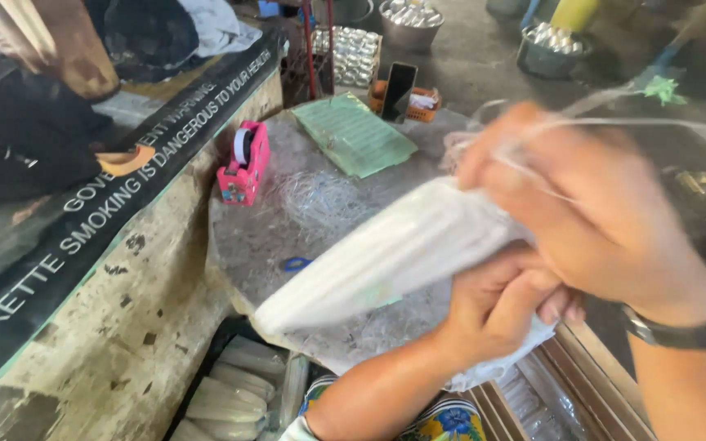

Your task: Packing bundles of white candles into plastic bags and tying them shut.

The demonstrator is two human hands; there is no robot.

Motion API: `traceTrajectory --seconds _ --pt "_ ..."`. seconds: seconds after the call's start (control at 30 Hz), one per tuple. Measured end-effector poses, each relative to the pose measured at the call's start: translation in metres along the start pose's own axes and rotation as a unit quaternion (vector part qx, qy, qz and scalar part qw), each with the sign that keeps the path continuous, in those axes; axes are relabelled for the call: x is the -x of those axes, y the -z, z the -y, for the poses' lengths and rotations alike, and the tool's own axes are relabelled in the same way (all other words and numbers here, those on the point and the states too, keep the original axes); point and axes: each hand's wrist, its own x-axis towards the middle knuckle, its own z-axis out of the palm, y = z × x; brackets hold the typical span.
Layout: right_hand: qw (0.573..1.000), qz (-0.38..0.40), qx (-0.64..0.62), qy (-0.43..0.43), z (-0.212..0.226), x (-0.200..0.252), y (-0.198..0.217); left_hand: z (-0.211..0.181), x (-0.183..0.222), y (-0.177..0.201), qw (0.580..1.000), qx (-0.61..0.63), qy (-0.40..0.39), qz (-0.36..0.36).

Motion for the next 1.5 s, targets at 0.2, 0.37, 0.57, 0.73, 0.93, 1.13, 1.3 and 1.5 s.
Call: traceTrajectory --seconds 0.2,0.37,0.57,0.73,0.93,1.13,1.3,1.5 --pt "0.994 -0.014 0.001 -0.106 -0.003 0.049 0.027 -0.042 -0.051 0.014 0.945 -0.258 -0.076 0.185" --pt "0.995 0.049 0.029 -0.085 -0.018 0.065 0.009 -0.076 -0.047 0.028 0.892 -0.364 0.075 0.257" --pt "0.977 0.064 -0.127 -0.162 -0.059 0.088 -0.015 -0.052 -0.008 0.028 0.961 -0.119 0.208 0.134" --pt "0.975 -0.008 -0.151 -0.161 -0.091 0.091 -0.049 -0.02 -0.008 0.047 0.98 -0.07 0.183 0.019" --pt "0.955 -0.014 -0.24 -0.172 -0.113 0.089 -0.09 -0.013 0.002 0.077 0.975 -0.112 0.187 -0.045" --pt "0.879 0.072 -0.422 -0.21 -0.131 0.09 -0.094 -0.044 0.001 0.091 0.93 -0.307 0.173 0.104" --pt "0.867 0.144 -0.441 -0.18 -0.134 0.087 -0.098 -0.038 0.012 0.1 0.94 -0.249 0.209 0.101" --pt "0.879 0.115 -0.44 -0.143 -0.136 0.083 -0.108 -0.01 0.026 0.117 0.988 0.05 0.144 -0.031"
